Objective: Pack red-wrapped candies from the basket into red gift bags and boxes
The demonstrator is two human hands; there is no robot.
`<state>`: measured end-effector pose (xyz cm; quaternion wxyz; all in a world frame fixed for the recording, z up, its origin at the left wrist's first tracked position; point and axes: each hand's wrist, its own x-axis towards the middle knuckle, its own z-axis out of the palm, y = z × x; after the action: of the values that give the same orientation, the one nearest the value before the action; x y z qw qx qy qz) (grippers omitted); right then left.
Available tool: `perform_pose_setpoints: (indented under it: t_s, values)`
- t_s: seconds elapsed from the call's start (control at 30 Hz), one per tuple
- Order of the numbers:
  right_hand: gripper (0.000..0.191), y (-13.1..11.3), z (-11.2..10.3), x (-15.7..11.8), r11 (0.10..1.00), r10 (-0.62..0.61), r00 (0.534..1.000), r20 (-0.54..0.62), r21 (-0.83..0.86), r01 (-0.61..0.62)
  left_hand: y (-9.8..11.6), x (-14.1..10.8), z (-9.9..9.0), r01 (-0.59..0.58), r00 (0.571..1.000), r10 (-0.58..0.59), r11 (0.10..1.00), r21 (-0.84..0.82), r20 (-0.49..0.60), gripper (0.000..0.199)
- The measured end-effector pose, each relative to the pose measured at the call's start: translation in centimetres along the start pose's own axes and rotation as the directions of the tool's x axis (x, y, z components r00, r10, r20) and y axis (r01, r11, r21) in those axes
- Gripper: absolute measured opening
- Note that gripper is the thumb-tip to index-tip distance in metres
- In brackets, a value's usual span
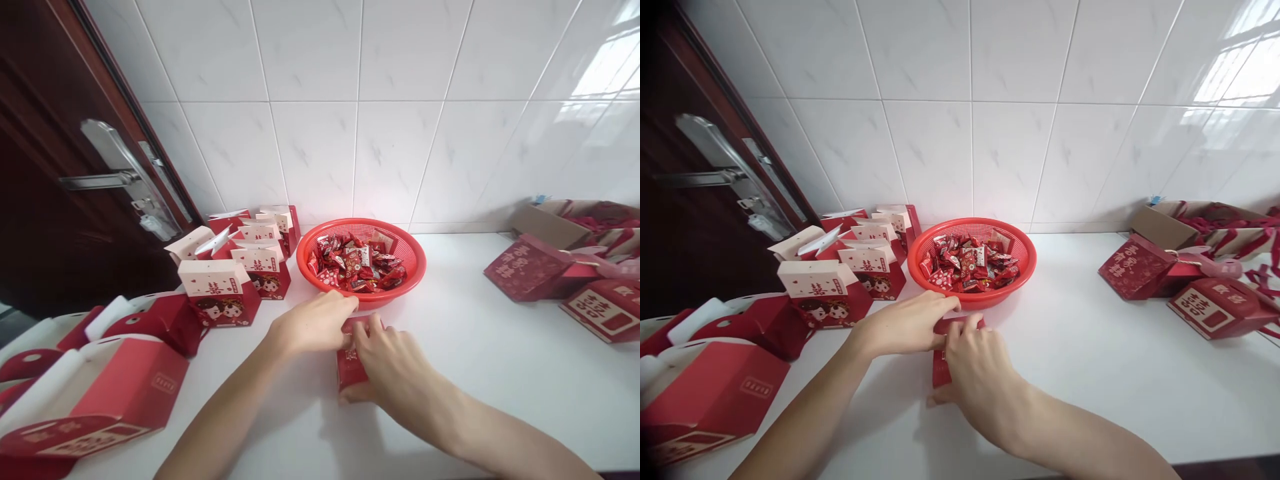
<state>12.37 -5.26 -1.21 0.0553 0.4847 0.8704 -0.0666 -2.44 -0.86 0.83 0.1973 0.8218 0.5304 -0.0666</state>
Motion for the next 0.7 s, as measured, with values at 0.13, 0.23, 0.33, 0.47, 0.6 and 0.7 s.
perform_pose_setpoints:
  t_s: [0.13, 0.23, 0.33, 0.47, 0.6, 0.7]
  values:
    - [0.052, 1.1, 2.1, -1.5, 0.983, 0.174, 0.980, -0.101, 0.070, -0.167, 1.0, 0.8, 1.1, -0.102, 0.992, 0.098, 0.994, -0.041, -0.085, 0.013]
    - [0.030, 3.6, 2.6, -2.9, 0.972, 0.215, 0.965, -0.151, 0.127, -0.196, 1.5, 1.2, 1.7, -0.189, 0.980, 0.182, 0.976, -0.110, -0.076, 0.018]
    - [0.036, 7.8, 2.5, -3.9, 0.951, 0.266, 0.947, -0.178, 0.209, -0.228, 1.6, 1.2, 1.6, -0.238, 0.971, 0.236, 0.960, -0.147, -0.028, 0.043]
    - [0.051, 15.7, 2.6, -3.8, 0.912, 0.379, 0.891, -0.250, 0.261, -0.315, 1.0, 0.6, 0.9, -0.227, 0.974, 0.228, 0.971, -0.076, 0.009, 0.058]
    - [0.062, 23.6, 4.0, -2.6, 0.831, 0.553, 0.775, -0.306, 0.257, -0.492, 0.3, 0.2, 0.4, -0.227, 0.973, 0.228, 0.973, -0.037, 0.027, 0.058]
    - [0.064, 27.7, 5.2, -1.7, 0.837, 0.542, 0.751, -0.377, 0.162, -0.523, -0.1, -0.1, 0.0, -0.221, 0.975, 0.222, 0.975, -0.036, 0.017, 0.058]
